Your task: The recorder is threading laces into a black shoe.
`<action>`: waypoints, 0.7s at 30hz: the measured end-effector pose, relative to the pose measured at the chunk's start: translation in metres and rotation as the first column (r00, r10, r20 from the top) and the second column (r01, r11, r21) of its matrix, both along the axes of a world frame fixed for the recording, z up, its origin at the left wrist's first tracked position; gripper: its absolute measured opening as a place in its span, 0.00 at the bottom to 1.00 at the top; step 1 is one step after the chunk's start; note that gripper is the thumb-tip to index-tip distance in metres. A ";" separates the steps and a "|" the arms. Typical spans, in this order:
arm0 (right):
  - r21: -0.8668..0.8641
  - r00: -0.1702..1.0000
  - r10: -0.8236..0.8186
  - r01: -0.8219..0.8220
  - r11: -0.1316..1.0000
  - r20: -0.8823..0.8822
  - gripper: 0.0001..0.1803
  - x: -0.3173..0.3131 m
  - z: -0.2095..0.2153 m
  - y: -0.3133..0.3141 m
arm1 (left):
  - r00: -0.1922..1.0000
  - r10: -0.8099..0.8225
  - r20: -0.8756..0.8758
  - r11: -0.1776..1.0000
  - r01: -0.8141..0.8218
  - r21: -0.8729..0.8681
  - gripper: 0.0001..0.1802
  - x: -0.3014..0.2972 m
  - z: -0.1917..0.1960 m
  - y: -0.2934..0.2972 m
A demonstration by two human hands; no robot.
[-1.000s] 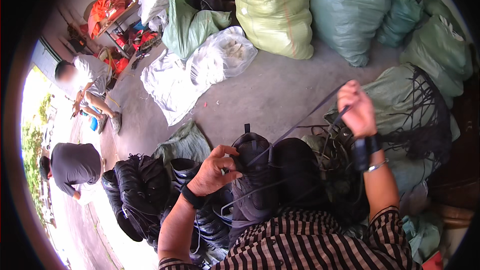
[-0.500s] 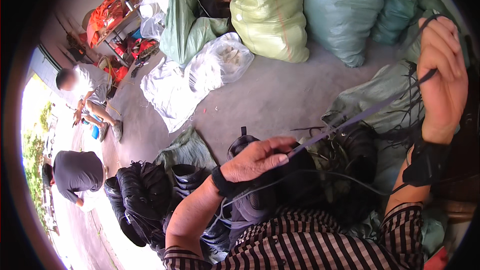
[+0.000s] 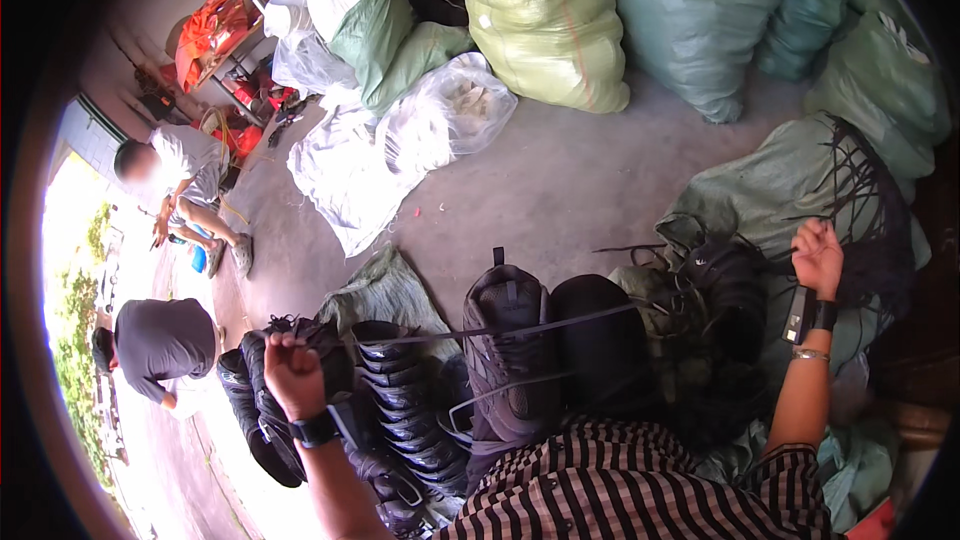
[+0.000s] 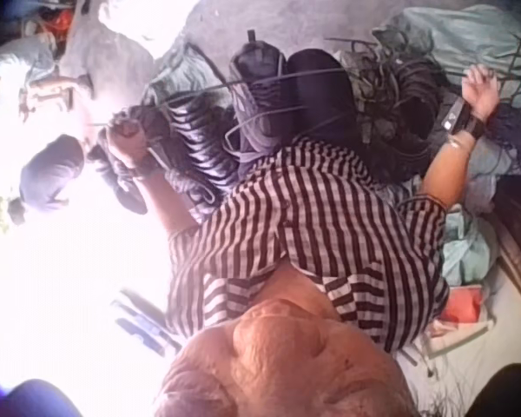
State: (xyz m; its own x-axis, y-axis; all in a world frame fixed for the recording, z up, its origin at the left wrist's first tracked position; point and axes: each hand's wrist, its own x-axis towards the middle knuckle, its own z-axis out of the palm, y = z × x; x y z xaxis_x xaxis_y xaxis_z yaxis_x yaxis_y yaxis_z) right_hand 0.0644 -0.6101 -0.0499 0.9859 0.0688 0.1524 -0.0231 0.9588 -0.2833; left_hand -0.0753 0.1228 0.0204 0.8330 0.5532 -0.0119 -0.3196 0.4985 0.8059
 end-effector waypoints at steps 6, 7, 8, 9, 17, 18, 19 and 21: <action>-0.951 0.855 -0.423 -0.233 0.202 -0.299 0.19 -0.001 -0.025 0.095 | 0.813 0.489 -0.314 0.854 -0.520 -0.017 0.13 -0.056 -0.056 0.101; -0.937 0.920 -0.222 -0.277 0.212 -0.322 0.15 0.001 -0.022 0.127 | 0.795 0.504 -0.338 0.820 -0.563 -0.100 0.12 -0.057 -0.067 0.103; -0.956 0.963 -0.059 -0.251 0.152 -0.262 0.09 0.000 -0.016 0.161 | 0.778 0.512 -0.365 0.779 -0.599 -0.183 0.12 -0.056 -0.071 0.103; -0.975 0.993 0.028 -0.119 0.186 -0.116 0.07 -0.005 -0.009 0.192 | 0.810 0.411 -0.419 0.880 -0.472 -0.049 0.13 -0.044 -0.070 0.077; -0.982 0.945 0.323 -0.016 0.190 0.047 0.07 -0.026 0.002 0.306 | 0.914 -0.109 -0.391 0.732 0.340 0.591 0.12 0.020 -0.050 -0.148; -0.982 0.944 0.327 -0.017 0.187 0.046 0.07 -0.027 0.003 0.305 | 0.919 -0.127 -0.374 0.724 0.343 0.598 0.10 0.021 -0.048 -0.162; -0.991 0.939 0.345 -0.041 0.127 0.005 0.05 -0.029 0.007 0.304 | 0.918 -0.156 -0.365 0.721 0.359 0.594 0.09 0.021 -0.048 -0.169; -0.996 0.931 0.364 -0.067 0.063 -0.040 0.05 -0.031 0.005 0.305 | 0.926 -0.215 -0.312 0.676 0.371 0.636 0.08 0.022 -0.051 -0.177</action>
State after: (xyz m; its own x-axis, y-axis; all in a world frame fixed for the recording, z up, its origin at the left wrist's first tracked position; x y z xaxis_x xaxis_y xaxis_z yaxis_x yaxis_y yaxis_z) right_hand 0.0334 -0.3046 -0.0448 0.8583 0.5043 -0.0948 0.0163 -0.2114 -0.9773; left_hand -0.0529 -0.0545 -0.0305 0.9755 0.2035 0.0840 -0.0511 -0.1619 0.9855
